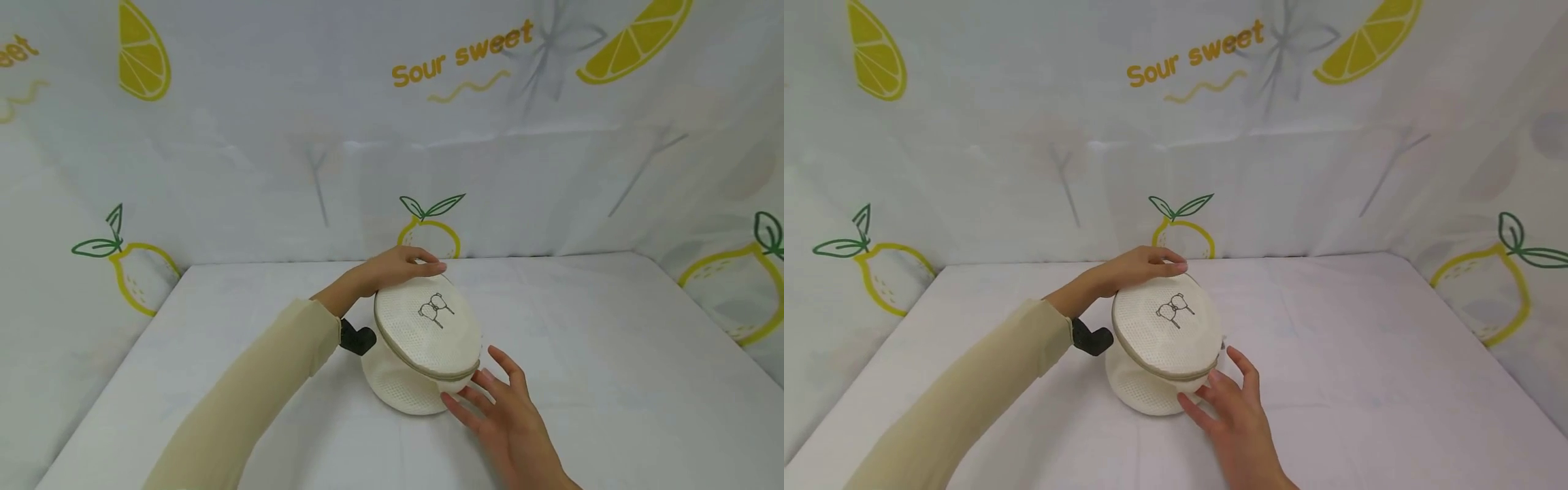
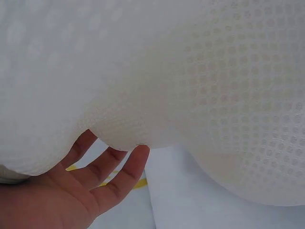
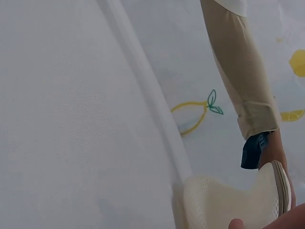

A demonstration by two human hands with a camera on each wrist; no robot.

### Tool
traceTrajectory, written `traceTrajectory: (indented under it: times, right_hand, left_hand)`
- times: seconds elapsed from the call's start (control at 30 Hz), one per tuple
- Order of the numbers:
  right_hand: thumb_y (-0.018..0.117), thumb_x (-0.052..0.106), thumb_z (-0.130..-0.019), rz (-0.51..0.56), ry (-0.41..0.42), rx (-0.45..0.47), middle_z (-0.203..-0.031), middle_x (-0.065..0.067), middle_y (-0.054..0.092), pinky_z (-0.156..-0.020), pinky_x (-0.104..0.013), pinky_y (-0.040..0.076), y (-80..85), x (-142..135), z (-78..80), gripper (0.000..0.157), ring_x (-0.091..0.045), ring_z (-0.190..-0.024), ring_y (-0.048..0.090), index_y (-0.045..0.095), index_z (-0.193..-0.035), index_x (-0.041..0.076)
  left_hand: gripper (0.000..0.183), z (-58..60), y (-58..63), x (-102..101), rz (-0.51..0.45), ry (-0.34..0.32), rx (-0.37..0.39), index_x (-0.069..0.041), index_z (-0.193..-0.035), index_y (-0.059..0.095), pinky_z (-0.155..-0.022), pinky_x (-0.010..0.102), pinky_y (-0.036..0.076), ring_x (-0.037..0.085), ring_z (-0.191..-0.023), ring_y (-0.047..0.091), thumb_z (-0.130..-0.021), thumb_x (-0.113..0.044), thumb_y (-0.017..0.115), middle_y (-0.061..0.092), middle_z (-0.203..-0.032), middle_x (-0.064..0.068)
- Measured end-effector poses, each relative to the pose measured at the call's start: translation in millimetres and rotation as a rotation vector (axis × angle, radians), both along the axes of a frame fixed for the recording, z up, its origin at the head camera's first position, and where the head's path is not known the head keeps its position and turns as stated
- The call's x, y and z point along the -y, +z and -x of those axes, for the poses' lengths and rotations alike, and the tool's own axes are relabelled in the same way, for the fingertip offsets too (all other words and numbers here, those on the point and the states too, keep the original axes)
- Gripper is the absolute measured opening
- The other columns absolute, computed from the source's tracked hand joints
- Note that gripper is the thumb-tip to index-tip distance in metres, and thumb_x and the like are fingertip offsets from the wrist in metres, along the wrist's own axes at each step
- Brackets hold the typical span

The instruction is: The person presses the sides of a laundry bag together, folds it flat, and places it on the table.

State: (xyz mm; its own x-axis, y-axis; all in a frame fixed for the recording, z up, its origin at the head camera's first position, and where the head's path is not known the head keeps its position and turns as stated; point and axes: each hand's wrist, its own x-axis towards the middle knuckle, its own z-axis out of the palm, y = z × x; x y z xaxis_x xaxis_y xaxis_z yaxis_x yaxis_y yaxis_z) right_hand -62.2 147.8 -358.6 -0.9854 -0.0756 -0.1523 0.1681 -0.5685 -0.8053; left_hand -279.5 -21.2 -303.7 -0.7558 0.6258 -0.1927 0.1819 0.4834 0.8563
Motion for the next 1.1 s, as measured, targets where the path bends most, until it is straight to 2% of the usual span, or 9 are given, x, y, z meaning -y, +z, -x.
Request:
traceTrajectory:
  times: [0.1, 0.27, 0.4, 0.53, 0.63, 0.77, 0.9, 1.1]
  right_hand:
    - [0.045, 0.019, -0.100, 0.015, -0.003, -0.019, -0.140, -0.016, 0.027, -0.101, -0.049, 0.038, -2.2, 3.7, 1.5, 0.052, -0.029, -0.119, 0.048, 0.010, -0.138, 0.025]
    - [0.041, 0.016, -0.101, 0.026, 0.000, -0.089, -0.144, -0.015, 0.023, -0.102, -0.047, 0.037, -8.9, 8.4, 4.6, 0.054, -0.025, -0.118, 0.049, 0.007, -0.143, 0.025]
    - [0.042, 0.014, -0.100, -0.011, -0.023, -0.126, -0.141, -0.015, 0.028, -0.100, -0.042, 0.040, -14.3, 13.8, 6.7, 0.058, -0.023, -0.116, 0.050, 0.008, -0.145, 0.024]
    - [0.045, 0.012, -0.099, -0.053, -0.042, -0.153, -0.135, -0.012, 0.033, -0.100, -0.037, 0.041, -17.2, 19.7, 8.1, 0.059, -0.020, -0.117, 0.046, 0.010, -0.145, 0.025]
    - [0.045, 0.010, -0.099, -0.060, -0.046, -0.187, -0.135, -0.013, 0.030, -0.101, -0.035, 0.040, -17.7, 23.1, 9.5, 0.060, -0.019, -0.122, 0.042, 0.010, -0.146, 0.026]
    - [0.046, 0.008, -0.098, -0.070, -0.056, -0.197, -0.141, -0.014, 0.023, -0.100, -0.033, 0.040, -17.0, 26.6, 11.9, 0.061, -0.019, -0.125, 0.040, 0.012, -0.145, 0.026]
    - [0.047, 0.009, -0.097, -0.100, -0.051, -0.181, -0.145, -0.012, 0.019, -0.095, -0.030, 0.041, -16.8, 29.4, 14.6, 0.062, -0.020, -0.122, 0.043, 0.012, -0.145, 0.027]
    - [0.047, 0.012, -0.098, -0.127, -0.062, -0.179, -0.147, -0.011, 0.019, -0.096, -0.028, 0.042, -20.0, 33.4, 20.9, 0.062, -0.022, -0.124, 0.042, 0.011, -0.146, 0.026]
  left_hand:
    - [0.057, -1.2, -3.5, 2.8, -0.016, 0.018, -0.004, -0.017, -0.133, 0.055, -0.071, 0.031, 0.054, 0.018, -0.084, 0.067, -0.089, -0.051, 0.062, 0.054, -0.130, 0.001]
    - [0.052, -0.7, -10.7, 8.6, -0.085, 0.034, 0.057, -0.023, -0.132, 0.057, -0.071, 0.034, 0.055, 0.022, -0.084, 0.067, -0.088, -0.051, 0.063, 0.059, -0.121, 0.004]
    - [0.046, -0.4, -17.1, 14.9, -0.150, 0.028, 0.093, -0.028, -0.129, 0.060, -0.073, 0.035, 0.055, 0.021, -0.090, 0.066, -0.088, -0.051, 0.063, 0.056, -0.127, -0.002]
    - [0.045, 0.4, -20.8, 21.1, -0.221, -0.001, 0.137, -0.025, -0.129, 0.060, -0.076, 0.035, 0.055, 0.021, -0.094, 0.065, -0.091, -0.048, 0.061, 0.051, -0.134, -0.003]
    - [0.044, 0.5, -21.5, 24.7, -0.272, -0.031, 0.194, -0.022, -0.130, 0.059, -0.077, 0.037, 0.055, 0.023, -0.097, 0.065, -0.093, -0.045, 0.058, 0.050, -0.135, 0.000]
    - [0.044, -0.1, -23.2, 27.4, -0.290, -0.088, 0.264, -0.021, -0.131, 0.059, -0.079, 0.040, 0.054, 0.024, -0.099, 0.064, -0.093, -0.044, 0.058, 0.050, -0.134, 0.000]
    - [0.044, -1.0, -26.7, 30.2, -0.308, -0.139, 0.324, -0.019, -0.133, 0.057, -0.078, 0.042, 0.054, 0.026, -0.099, 0.064, -0.092, -0.037, 0.060, 0.055, -0.129, 0.007]
    - [0.044, -0.4, -34.6, 34.8, -0.348, -0.192, 0.376, -0.016, -0.135, 0.054, -0.077, 0.043, 0.055, 0.030, -0.100, 0.064, -0.092, -0.024, 0.060, 0.056, -0.127, 0.013]
